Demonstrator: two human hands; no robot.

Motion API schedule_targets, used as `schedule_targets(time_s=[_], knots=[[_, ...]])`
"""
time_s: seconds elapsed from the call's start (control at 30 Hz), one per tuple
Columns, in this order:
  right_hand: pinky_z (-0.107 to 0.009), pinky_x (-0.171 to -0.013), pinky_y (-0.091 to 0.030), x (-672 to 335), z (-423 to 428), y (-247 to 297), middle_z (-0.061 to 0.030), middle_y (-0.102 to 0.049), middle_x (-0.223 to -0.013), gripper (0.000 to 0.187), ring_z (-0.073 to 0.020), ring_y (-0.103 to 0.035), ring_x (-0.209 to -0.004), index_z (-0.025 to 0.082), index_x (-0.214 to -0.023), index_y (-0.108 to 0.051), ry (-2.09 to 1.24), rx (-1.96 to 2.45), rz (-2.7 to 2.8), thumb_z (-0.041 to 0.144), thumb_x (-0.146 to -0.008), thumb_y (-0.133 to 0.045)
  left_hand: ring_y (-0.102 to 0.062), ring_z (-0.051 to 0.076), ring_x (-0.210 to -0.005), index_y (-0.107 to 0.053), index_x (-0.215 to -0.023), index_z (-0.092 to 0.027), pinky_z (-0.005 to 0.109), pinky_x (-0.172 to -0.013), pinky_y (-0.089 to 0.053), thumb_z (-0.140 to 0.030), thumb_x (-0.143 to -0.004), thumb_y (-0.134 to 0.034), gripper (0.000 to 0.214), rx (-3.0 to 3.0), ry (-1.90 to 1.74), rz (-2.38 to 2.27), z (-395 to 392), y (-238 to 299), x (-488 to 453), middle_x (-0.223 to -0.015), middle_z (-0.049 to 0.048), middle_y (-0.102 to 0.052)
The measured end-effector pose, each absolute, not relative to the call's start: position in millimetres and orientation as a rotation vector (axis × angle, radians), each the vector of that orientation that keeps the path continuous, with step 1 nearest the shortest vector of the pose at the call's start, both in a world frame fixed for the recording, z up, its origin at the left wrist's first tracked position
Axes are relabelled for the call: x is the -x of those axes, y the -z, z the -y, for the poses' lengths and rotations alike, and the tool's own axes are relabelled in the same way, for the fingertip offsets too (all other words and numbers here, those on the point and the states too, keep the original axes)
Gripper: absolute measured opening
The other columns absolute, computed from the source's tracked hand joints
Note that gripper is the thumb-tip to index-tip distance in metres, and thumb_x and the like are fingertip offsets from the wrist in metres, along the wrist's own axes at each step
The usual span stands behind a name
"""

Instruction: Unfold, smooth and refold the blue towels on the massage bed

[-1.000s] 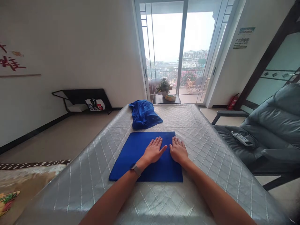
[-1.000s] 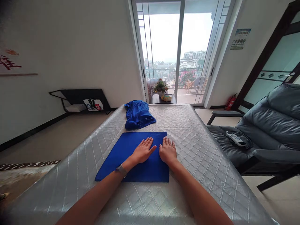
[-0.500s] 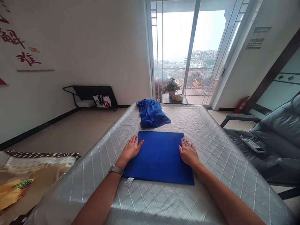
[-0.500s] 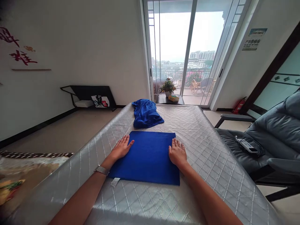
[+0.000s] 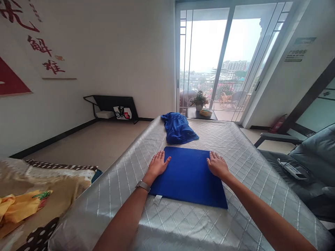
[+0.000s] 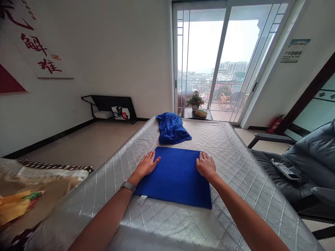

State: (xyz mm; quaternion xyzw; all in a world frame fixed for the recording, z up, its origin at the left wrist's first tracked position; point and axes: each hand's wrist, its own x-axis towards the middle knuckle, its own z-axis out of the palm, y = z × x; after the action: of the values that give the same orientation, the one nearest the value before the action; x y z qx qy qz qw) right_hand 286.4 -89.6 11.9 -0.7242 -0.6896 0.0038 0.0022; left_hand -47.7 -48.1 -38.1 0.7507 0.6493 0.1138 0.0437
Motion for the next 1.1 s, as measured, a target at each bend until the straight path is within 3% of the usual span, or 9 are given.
schedule_targets(time_s=[0.33, 0.6, 0.9, 1.1], knots=[[-0.038, -0.125, -0.011, -294, 72, 9, -0.0118, -0.02, -0.168, 0.067, -0.02, -0.017, -0.155, 0.007, -0.161, -0.023, -0.133, 2.238, 2.023, 0.041, -0.104, -0.016, -0.025, 0.029, -0.153, -0.029, -0.159, -0.009, 0.049, -0.125, -0.021, -0.065, -0.103, -0.013, 0.081, -2.311, -0.352, -1.981, 48, 40, 49, -0.164, 0.0182, -0.028], [-0.037, -0.125, -0.008, -292, 75, 6, -0.0118, -0.023, -0.167, 0.066, -0.0202, -0.018, -0.154, 0.005, -0.159, -0.027, -0.186, 2.175, 1.971, 0.039, -0.103, -0.02, -0.025, 0.028, -0.153, -0.033, -0.156, -0.002, 0.046, -0.126, -0.02, -0.062, -0.103, -0.01, 0.083, -2.394, -0.331, -1.979, 53, 26, 40, -0.164, 0.0196, -0.03], [-0.041, -0.124, -0.012, -294, 76, 10, -0.013, -0.023, -0.167, 0.063, -0.0222, -0.02, -0.154, 0.007, -0.159, -0.028, -0.161, 2.146, 2.0, 0.036, -0.104, -0.02, -0.026, 0.024, -0.153, -0.039, -0.155, -0.011, 0.042, -0.126, -0.022, -0.06, -0.105, -0.016, 0.073, -2.774, -0.37, -1.273, 62, 4, -125, -0.163, 0.0148, -0.035], [-0.039, -0.125, -0.011, -297, 76, 13, -0.0102, -0.02, -0.168, 0.062, -0.0209, -0.016, -0.155, 0.01, -0.161, -0.025, -0.158, 2.145, 2.046, 0.027, -0.101, -0.025, -0.028, 0.024, -0.152, -0.038, -0.155, -0.013, 0.043, -0.125, -0.024, -0.053, -0.107, -0.011, 0.069, -2.714, -0.319, -1.285, 41, 11, -180, -0.162, 0.0142, -0.037]])
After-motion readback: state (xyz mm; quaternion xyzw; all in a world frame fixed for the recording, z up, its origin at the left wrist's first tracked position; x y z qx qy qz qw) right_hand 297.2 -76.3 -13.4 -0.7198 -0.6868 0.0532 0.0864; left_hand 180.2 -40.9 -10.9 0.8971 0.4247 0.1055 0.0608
